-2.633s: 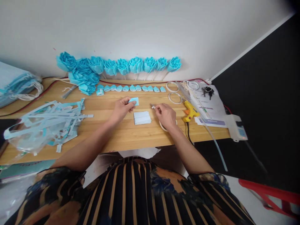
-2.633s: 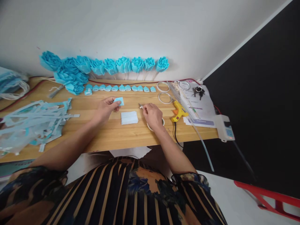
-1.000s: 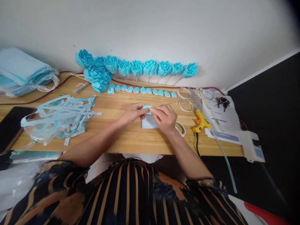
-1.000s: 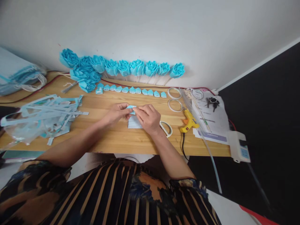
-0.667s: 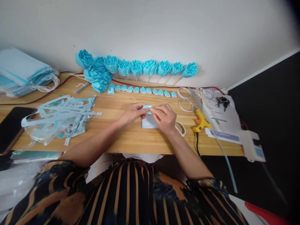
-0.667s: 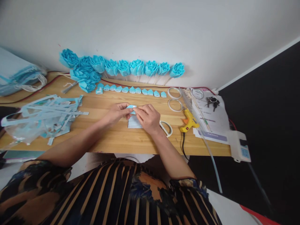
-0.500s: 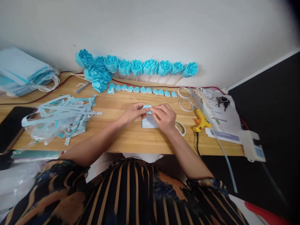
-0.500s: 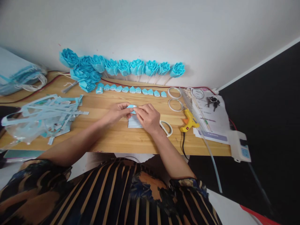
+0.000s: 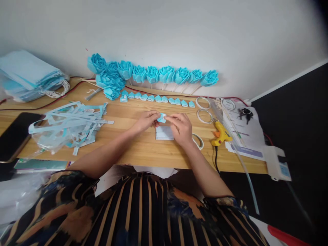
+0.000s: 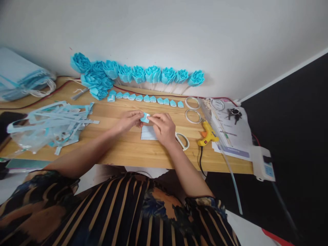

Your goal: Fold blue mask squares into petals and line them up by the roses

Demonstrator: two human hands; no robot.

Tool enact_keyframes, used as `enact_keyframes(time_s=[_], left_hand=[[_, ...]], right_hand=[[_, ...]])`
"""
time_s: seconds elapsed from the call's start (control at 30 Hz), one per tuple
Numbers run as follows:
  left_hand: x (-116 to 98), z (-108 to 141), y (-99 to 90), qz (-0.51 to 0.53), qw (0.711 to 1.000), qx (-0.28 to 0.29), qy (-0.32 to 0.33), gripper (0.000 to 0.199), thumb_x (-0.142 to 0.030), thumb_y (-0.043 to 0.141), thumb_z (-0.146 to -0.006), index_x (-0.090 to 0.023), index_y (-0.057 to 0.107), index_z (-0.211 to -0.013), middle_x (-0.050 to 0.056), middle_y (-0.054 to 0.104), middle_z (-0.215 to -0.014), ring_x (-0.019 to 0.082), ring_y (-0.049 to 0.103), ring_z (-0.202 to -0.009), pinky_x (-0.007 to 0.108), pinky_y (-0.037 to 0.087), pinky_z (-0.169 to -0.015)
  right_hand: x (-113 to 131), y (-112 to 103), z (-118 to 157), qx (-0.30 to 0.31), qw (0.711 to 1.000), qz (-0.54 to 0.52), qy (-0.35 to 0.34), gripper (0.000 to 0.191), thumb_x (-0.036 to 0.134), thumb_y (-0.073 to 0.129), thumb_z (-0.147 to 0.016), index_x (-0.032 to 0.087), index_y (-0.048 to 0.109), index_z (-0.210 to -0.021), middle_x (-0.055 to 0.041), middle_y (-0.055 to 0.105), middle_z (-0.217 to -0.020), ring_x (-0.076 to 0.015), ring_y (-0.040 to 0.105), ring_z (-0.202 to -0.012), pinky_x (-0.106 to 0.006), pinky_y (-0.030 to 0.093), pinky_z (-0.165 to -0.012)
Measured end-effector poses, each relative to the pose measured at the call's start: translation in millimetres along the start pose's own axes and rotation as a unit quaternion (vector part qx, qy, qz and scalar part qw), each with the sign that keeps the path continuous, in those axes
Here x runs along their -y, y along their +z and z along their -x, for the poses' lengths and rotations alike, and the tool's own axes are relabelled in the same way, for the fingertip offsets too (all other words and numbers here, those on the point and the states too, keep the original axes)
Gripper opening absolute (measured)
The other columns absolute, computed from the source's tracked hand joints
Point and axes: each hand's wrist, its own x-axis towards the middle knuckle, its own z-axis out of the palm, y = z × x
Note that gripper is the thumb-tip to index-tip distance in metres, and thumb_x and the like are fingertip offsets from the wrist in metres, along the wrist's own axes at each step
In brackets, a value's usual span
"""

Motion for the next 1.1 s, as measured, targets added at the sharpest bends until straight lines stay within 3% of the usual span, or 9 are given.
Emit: enact_keyframes(time_s=[0.07, 0.13, 0.23, 0.33, 0.47, 0.67, 0.9, 1.1], left_hand=[[-2, 1, -0.1, -0.057, 0.998, 0.014, 0.009, 0.024, -0.028, 0.059, -0.084, -0.015, 0.058, -0.065, -0.001, 0.057, -0.056, 0.009, 0.051, -0.050, 0.021, 0.041, -0.054], [-2, 3, 0.4, -0.101, 0.994, 0.025, 0.019, 0.024, -0.031, 0.060, -0.082, -0.015, 0.059, -0.065, -0.001, 0.057, -0.058, 0.009, 0.050, -0.053, 0.022, 0.040, -0.056], [-1, 5, 1.3, -0.143, 0.989, 0.031, 0.038, 0.025, -0.036, 0.062, -0.080, -0.014, 0.062, -0.067, -0.001, 0.058, -0.061, 0.010, 0.051, -0.059, 0.023, 0.041, -0.059], [-1, 6, 1.9, -0.155, 0.986, 0.034, 0.048, 0.029, -0.043, 0.063, -0.079, -0.015, 0.063, -0.072, 0.000, 0.060, -0.066, 0.011, 0.052, -0.063, 0.023, 0.041, -0.061], [-3, 7, 3.4, -0.135, 0.989, 0.039, 0.045, 0.036, -0.051, 0.062, -0.080, -0.015, 0.062, -0.074, 0.000, 0.060, -0.065, 0.011, 0.052, -0.062, 0.024, 0.041, -0.060], [5, 5, 5.4, -0.086, 0.992, 0.074, 0.047, 0.031, -0.042, 0.074, -0.071, -0.015, 0.065, -0.082, 0.001, 0.064, -0.077, 0.012, 0.055, -0.071, 0.027, 0.043, -0.070], [1, 5, 4.1, -0.064, 0.996, 0.027, 0.052, 0.024, -0.036, 0.072, -0.072, -0.014, 0.062, -0.074, -0.002, 0.057, -0.067, 0.009, 0.047, -0.063, 0.024, 0.037, -0.063], [2, 4, 3.5, -0.077, 0.995, 0.023, 0.056, 0.021, -0.033, 0.069, -0.073, -0.014, 0.060, -0.072, -0.003, 0.054, -0.064, 0.008, 0.044, -0.061, 0.024, 0.034, -0.061]], right_hand=[[0, -2, -2, -0.015, 0.993, -0.092, 0.076, 0.039, 0.019, 0.047, -0.092, 0.031, 0.064, -0.125, -0.0060, 0.068, -0.114, -0.0218, 0.061, -0.104, -0.040, 0.052, -0.087], [0, -4, -3, 0.008, 0.973, -0.177, 0.146, 0.044, 0.026, 0.050, -0.093, 0.031, 0.054, -0.137, -0.0067, 0.067, -0.118, -0.0211, 0.062, -0.105, -0.039, 0.053, -0.087], [0, -5, -4, 0.070, 0.946, -0.247, 0.199, 0.049, 0.033, 0.059, -0.089, 0.028, 0.053, -0.137, -0.0043, 0.070, -0.103, -0.0175, 0.064, -0.090, -0.036, 0.053, -0.085], [-1, -2, -3, 0.079, 0.936, -0.269, 0.213, 0.047, 0.031, 0.065, -0.084, 0.027, 0.059, -0.130, -0.0002, 0.066, -0.089, -0.0140, 0.062, -0.081, -0.033, 0.052, -0.083], [-1, 1, -3, 0.038, 0.931, -0.292, 0.217, 0.046, 0.030, 0.065, -0.083, 0.026, 0.061, -0.128, 0.0008, 0.062, -0.085, -0.0125, 0.058, -0.076, -0.031, 0.052, -0.078], [-1, 4, -4, 0.016, 0.929, -0.289, 0.230, 0.045, 0.031, 0.064, -0.083, 0.026, 0.061, -0.127, 0.0003, 0.061, -0.086, -0.0126, 0.057, -0.076, -0.030, 0.052, -0.074], [-3, 5, -3, 0.017, 0.925, -0.302, 0.231, 0.043, 0.033, 0.064, -0.083, 0.024, 0.062, -0.124, -0.0002, 0.062, -0.088, -0.0133, 0.058, -0.080, -0.031, 0.051, -0.078], [-2, 2, -3, 0.034, 0.922, -0.296, 0.248, 0.043, 0.038, 0.059, -0.087, 0.023, 0.061, -0.127, -0.0025, 0.064, -0.092, -0.0153, 0.059, -0.084, -0.032, 0.052, -0.077]])
